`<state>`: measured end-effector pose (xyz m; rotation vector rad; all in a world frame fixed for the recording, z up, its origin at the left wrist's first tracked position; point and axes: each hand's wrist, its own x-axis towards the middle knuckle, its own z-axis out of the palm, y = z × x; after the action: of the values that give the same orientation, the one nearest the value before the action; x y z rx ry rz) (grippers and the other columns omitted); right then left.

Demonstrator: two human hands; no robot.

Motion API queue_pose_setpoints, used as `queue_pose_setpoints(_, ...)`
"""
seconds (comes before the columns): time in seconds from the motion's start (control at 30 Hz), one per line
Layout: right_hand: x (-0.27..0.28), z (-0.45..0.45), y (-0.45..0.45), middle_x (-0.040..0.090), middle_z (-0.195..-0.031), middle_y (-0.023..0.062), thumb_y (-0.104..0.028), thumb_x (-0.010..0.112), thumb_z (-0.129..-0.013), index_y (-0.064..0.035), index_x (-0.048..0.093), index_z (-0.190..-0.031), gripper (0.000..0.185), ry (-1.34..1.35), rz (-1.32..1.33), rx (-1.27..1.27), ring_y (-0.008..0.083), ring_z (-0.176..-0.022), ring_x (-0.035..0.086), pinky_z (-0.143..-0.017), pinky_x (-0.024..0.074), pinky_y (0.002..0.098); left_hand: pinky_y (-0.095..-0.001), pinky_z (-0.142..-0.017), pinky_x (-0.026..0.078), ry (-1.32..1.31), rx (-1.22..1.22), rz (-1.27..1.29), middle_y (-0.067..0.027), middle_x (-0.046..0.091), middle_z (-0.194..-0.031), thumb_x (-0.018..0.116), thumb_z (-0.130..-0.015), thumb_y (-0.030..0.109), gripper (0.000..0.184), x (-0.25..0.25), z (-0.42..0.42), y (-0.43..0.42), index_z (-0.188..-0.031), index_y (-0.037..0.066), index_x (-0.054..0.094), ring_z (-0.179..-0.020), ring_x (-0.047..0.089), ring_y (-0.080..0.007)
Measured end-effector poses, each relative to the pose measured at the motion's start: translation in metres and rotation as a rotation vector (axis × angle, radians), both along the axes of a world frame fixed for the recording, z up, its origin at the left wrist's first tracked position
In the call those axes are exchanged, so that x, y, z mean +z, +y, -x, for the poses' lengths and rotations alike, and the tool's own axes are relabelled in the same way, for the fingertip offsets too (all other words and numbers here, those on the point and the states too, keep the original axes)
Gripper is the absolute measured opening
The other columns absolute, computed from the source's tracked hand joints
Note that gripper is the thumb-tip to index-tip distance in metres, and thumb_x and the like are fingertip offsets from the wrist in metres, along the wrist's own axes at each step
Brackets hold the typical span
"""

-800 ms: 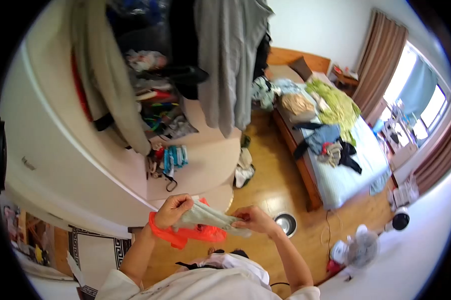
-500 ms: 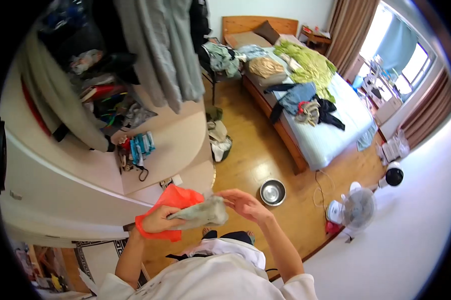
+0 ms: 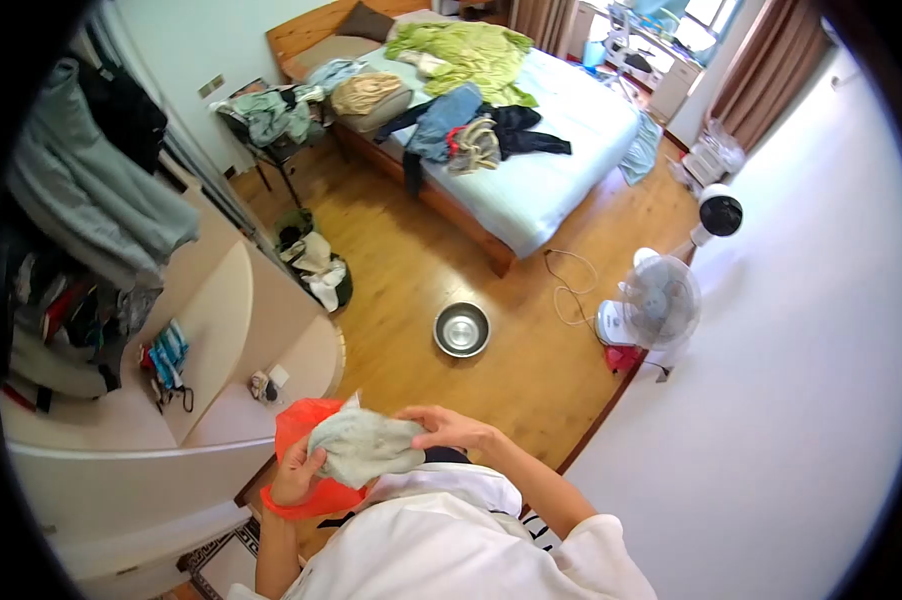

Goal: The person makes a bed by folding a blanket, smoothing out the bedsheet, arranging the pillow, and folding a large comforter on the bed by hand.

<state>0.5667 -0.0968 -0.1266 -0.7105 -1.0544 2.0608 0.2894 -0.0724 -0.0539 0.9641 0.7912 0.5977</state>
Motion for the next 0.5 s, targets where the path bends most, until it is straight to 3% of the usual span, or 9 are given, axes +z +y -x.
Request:
queue_pose_setpoints(0.1, -0.035, -0.048, -0.014, 0.054, -0.112, 0.0043, -0.029, 0.067, -0.080, -0.0022, 0.046, -0.116, 0.050, -0.408, -0.063, 0.340, 0.0121, -0.102, 0.050, -0.090, 0.0404, 0.0271, -0.0293, -0.093, 0.039, -0.052, -0.103, -0.032, -0.0062, 0.053, -0.118, 0.045, -0.094, 0.014, 0.034, 0.003, -0.043, 0.008, -0.124, -0.002, 0.043, -0.108, 0.050, -0.0142)
queue_pose_setpoints(0.13, -0.032, -0.063, -0.027, 0.053, -0.114, 0.0050, -0.025, 0.067, -0.080, -0.0034, 0.047, -0.114, 0.045, -0.235, -0.084, 0.221, 0.0146, -0.103, 0.051, -0.091, 0.0408, 0.0301, -0.0303, -0.094, 0.038, -0.110, -0.119, 0.022, -0.0065, 0.052, -0.120, 0.045, -0.094, 0.014, 0.035, 0.009, -0.059, 0.007, -0.125, -0.002, 0.042, -0.110, 0.049, -0.0151)
queue_pose_setpoints(0.23, -0.015, -0.101, -0.058, 0.055, -0.106, 0.0030, -0.017, 0.065, -0.081, -0.0029, 0.051, -0.108, 0.034, 0.419, 0.173, -0.436, 0.0106, -0.097, 0.050, -0.085, 0.0418, 0.0286, -0.0334, -0.097, 0.037, -0.271, -0.154, 0.157, -0.0072, 0.048, -0.125, 0.045, -0.094, 0.015, 0.039, 0.028, -0.107, 0.014, -0.129, 0.001, 0.037, -0.115, 0.046, -0.0177)
queue_pose_setpoints(0.27, 0.014, -0.104, -0.057, 0.055, -0.108, 0.0024, -0.017, 0.067, -0.079, -0.0045, 0.050, -0.115, 0.042, 0.454, 0.283, -0.573, 0.0117, -0.102, 0.050, -0.088, 0.0413, 0.0305, -0.0346, -0.098, 0.037, -0.313, -0.166, 0.198, -0.0072, 0.046, -0.127, 0.044, -0.094, 0.015, 0.039, 0.032, -0.122, 0.016, -0.130, 0.002, 0.036, -0.116, 0.046, -0.0185)
queue_pose_setpoints(0.33, -0.038, -0.123, -0.070, 0.054, -0.113, 0.0037, -0.019, 0.068, -0.079, -0.0050, 0.047, -0.120, 0.048, 0.171, 0.042, -0.444, 0.0146, -0.108, 0.049, -0.092, 0.0398, 0.0332, -0.0368, -0.098, 0.038, -0.346, -0.191, 0.282, -0.0076, 0.045, -0.128, 0.045, -0.094, 0.017, 0.041, 0.035, -0.146, 0.017, -0.131, 0.004, 0.035, -0.117, 0.046, -0.0197)
queue_pose_setpoints(0.4, -0.041, -0.132, -0.081, 0.053, -0.120, 0.0052, -0.018, 0.069, -0.078, -0.0056, 0.046, -0.122, 0.051, -0.024, -0.034, -0.434, 0.0176, -0.113, 0.048, -0.097, 0.0374, 0.0358, -0.0387, -0.096, 0.040, -0.332, -0.220, 0.373, -0.0084, 0.046, -0.126, 0.046, -0.093, 0.020, 0.042, 0.025, -0.167, 0.023, -0.130, 0.004, 0.035, -0.115, 0.048, -0.0206)
queue_pose_setpoints(0.5, -0.029, -0.144, -0.096, 0.052, -0.121, 0.0046, -0.014, 0.069, -0.077, -0.0060, 0.047, -0.122, 0.051, 0.397, 0.153, -0.759, 0.0147, -0.112, 0.048, -0.097, 0.0368, 0.0336, -0.0390, -0.096, 0.040, -0.324, -0.385, 0.331, -0.0074, 0.046, -0.126, 0.045, -0.093, 0.019, 0.042, 0.013, -0.190, 0.041, -0.131, 0.005, 0.034, -0.115, 0.047, -0.0204)
